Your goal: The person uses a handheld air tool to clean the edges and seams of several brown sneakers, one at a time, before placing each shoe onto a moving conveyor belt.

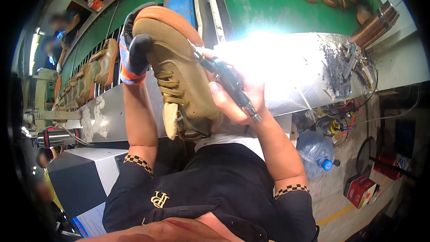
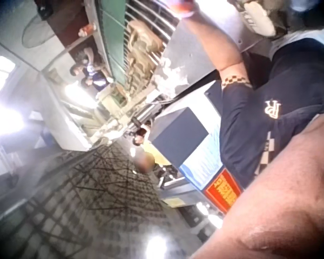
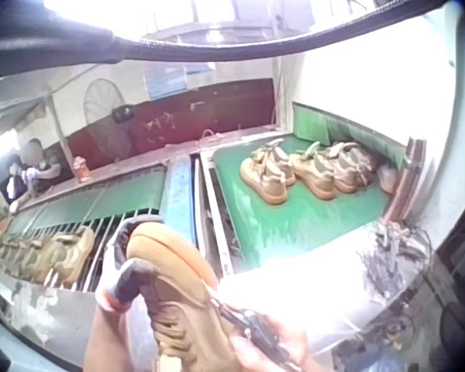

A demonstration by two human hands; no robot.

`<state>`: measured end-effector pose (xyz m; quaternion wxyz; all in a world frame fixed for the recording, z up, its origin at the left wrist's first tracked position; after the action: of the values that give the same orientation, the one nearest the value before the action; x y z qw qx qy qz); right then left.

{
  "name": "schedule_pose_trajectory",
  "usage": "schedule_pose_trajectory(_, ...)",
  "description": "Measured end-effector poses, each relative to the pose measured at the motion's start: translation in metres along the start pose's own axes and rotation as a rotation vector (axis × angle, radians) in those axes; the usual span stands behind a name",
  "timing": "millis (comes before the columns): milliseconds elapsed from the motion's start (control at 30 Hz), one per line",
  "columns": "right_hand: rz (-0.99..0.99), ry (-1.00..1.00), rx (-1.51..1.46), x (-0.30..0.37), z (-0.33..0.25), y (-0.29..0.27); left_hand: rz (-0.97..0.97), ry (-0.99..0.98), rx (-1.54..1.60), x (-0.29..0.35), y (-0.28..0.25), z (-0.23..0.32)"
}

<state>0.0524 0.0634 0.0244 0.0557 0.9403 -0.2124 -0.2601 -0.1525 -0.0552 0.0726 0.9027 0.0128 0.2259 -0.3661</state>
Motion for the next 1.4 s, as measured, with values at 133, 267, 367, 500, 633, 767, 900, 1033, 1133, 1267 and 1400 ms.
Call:
schedule_pose_trajectory(133,-0.009,0.060,-0.044,0.029,0.027,-0.004,-0.028,0.011,0.191,-0.005,-0.010,-0.018)
schedule_pose_trajectory(267,-0.010,0.122,-0.111,0.058,0.046,-0.002,0.045,0.008,0.200,0.000,-0.023,-0.038)
schedule_pose_trajectory(367,0.003,0.156,-0.128,0.079,0.055,-0.002,0.083,-0.011,0.195,0.006,-0.041,-0.055)
schedule_pose_trajectory(500,0.067,0.285,-0.154,0.104,0.062,-0.010,0.158,0.083,-0.057,0.017,-0.058,-0.067)
schedule_pose_trajectory(633,0.132,0.380,-0.311,0.111,0.059,-0.013,0.323,-0.149,0.212,0.041,-0.095,-0.112)
schedule_pose_trajectory(767,0.170,0.405,-0.346,0.108,0.060,-0.006,0.455,-0.395,0.475,0.095,-0.125,-0.128)
schedule_pose_trajectory(900,0.198,0.437,-0.278,0.101,0.071,-0.002,0.386,-0.496,0.112,0.139,-0.106,-0.109)
schedule_pose_trajectory(1033,0.218,0.393,-0.180,0.091,0.083,0.010,0.473,-0.606,0.279,0.205,-0.107,-0.093)
schedule_pose_trajectory(1133,0.228,0.403,-0.134,0.090,0.090,0.018,0.469,-0.843,0.320,0.257,-0.113,-0.076)
schedule_pose_trajectory(1267,0.225,0.428,-0.052,0.094,0.090,0.020,0.372,-1.155,0.043,0.304,-0.084,-0.035)
schedule_pose_trajectory(1400,0.215,0.418,-0.085,0.097,0.086,0.020,0.250,-1.211,0.102,0.330,-0.044,-0.022)
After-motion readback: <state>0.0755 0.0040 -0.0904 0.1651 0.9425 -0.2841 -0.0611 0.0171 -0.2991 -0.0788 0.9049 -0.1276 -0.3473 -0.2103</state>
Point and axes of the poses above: each hand's wrist, its own x-axis away from the middle knuckle, its own y-axis out of the palm, z = x × y, the point moved 5 cm from there along -x, towards the middle knuckle, and after that the axes turned 4 degrees about -y, right-handed, at the moved point
